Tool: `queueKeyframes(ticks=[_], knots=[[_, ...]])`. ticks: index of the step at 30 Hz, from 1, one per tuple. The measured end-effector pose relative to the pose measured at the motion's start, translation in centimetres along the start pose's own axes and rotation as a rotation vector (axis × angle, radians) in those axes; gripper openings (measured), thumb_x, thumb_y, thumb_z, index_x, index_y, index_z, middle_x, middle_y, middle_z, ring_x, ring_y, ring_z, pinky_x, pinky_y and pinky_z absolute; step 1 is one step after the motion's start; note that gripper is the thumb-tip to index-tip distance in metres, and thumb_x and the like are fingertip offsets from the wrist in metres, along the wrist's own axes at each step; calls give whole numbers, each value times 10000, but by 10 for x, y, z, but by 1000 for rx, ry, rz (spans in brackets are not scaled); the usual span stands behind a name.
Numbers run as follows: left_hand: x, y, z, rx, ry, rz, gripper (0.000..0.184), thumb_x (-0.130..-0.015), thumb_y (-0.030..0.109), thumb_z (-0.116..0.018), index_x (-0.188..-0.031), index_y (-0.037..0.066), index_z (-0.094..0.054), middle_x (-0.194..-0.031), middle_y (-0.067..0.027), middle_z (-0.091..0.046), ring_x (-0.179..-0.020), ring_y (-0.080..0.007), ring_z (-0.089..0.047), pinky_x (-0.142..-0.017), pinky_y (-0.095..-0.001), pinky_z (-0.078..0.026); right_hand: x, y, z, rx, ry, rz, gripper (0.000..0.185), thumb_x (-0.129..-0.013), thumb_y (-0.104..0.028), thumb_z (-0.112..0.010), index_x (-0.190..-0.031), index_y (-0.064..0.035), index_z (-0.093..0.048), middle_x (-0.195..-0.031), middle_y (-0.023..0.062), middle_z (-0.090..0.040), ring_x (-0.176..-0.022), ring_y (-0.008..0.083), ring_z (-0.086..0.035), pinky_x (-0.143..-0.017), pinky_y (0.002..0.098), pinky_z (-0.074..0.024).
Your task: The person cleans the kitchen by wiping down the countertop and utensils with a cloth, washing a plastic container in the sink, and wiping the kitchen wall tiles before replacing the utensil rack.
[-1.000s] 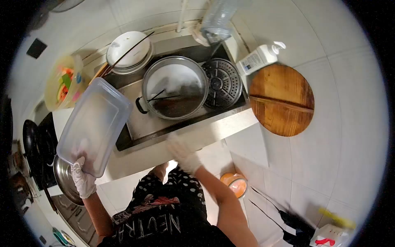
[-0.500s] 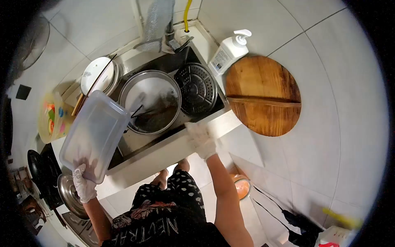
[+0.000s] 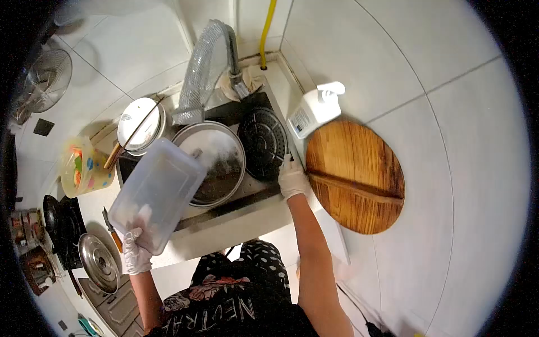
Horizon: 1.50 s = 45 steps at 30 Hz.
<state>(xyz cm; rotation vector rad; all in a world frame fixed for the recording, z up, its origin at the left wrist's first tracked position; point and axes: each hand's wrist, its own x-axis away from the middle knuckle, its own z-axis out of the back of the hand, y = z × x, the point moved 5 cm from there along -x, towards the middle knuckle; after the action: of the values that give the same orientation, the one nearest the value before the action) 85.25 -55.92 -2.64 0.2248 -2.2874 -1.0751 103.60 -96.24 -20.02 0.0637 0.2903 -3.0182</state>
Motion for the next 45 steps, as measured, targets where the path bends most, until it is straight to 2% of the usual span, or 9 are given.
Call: queueKeyframes(ticks=[10, 13, 15, 22, 25, 35, 40, 43, 45], knots=[[-13, -27, -7, 196, -40, 98, 723, -602, 24, -542, -1312, 26, -403, -1319, -195, -422, -1251, -341, -385, -1012, -471, -366, -78, -67, 20, -1379, -89, -185, 335, -847, -61, -575, -1170, -14, -503, -979, 62, -582, -863, 162, -559, -792, 280, -456], [-29, -34, -2, 250, -146, 184, 752, -594, 32, -532, -1330, 21, -374, -1331, -192, -418, -1253, -329, -383, -1057, -463, -320, -126, -128, 96, -240, 425, 654, 472, -804, -21, -510, -1272, -25, -451, -1055, 181, -570, -891, 266, -608, -780, 332, -488], [-40, -43, -2, 273, -219, 230, 757, -600, 38, -531, -1338, 23, -361, -1337, -191, -416, -1259, -322, -378, -1058, -467, -316, -160, -147, 114, 149, 537, 672, 490, -783, 0, -507, -1268, -18, -442, -1244, 224, -476, -964, 306, -592, -832, 386, -484], [-66, -71, -8, 301, -288, 299, 717, -669, 73, -516, -1365, 72, -346, -1342, -184, -428, -1262, -295, -397, -995, -467, -355, -221, -111, 29, -137, -291, 237, 201, -755, -34, -590, -950, -26, -638, -1006, 166, -634, -914, 325, -616, -798, 358, -500], [-75, -80, -15, 327, -271, 282, 714, -680, 57, -487, -1377, 81, -330, -1349, -175, -425, -1264, -285, -398, -989, -467, -361, -179, -126, 57, -873, -146, 222, 177, -771, -63, -617, -939, -10, -638, -944, 162, -655, -895, 290, -628, -816, 345, -499], [-106, -135, -24, 495, -304, 270, 764, -635, -28, -394, -1387, 74, -307, -1351, -160, -417, -1237, -287, -417, -1001, -475, -371, 0, -268, 19, -481, -36, 890, 343, -798, -48, -492, -1130, -52, -576, -1183, 162, -554, -1114, 354, -503, -973, 438, -380], [-123, -114, 9, 460, -234, 245, 727, -667, 0, -453, -1379, 79, -330, -1352, -149, -421, -1235, -287, -417, -983, -467, -375, -31, -210, 46, -713, -69, 655, 148, -809, -9, -487, -851, -34, -627, -943, 117, -641, -922, 279, -596, -857, 357, -454], [-136, -127, 25, 426, -269, 265, 585, -808, 130, -539, -1363, 82, -359, -1336, -137, -453, -1241, -273, -417, -980, -473, -352, -70, -154, 60, -516, 221, 241, 246, -880, -104, -532, -1103, -18, -590, -1054, 153, -595, -972, 286, -549, -862, 330, -418], [-141, -139, 21, 447, -294, 326, 531, -870, 206, -534, -1356, 71, -365, -1325, -131, -470, -1244, -276, -415, -990, -471, -343, -86, -125, 12, -1190, -177, -323, 368, -852, -166, -607, -1164, 20, -550, -1093, 124, -598, -971, 235, -558, -848, 317, -422]])
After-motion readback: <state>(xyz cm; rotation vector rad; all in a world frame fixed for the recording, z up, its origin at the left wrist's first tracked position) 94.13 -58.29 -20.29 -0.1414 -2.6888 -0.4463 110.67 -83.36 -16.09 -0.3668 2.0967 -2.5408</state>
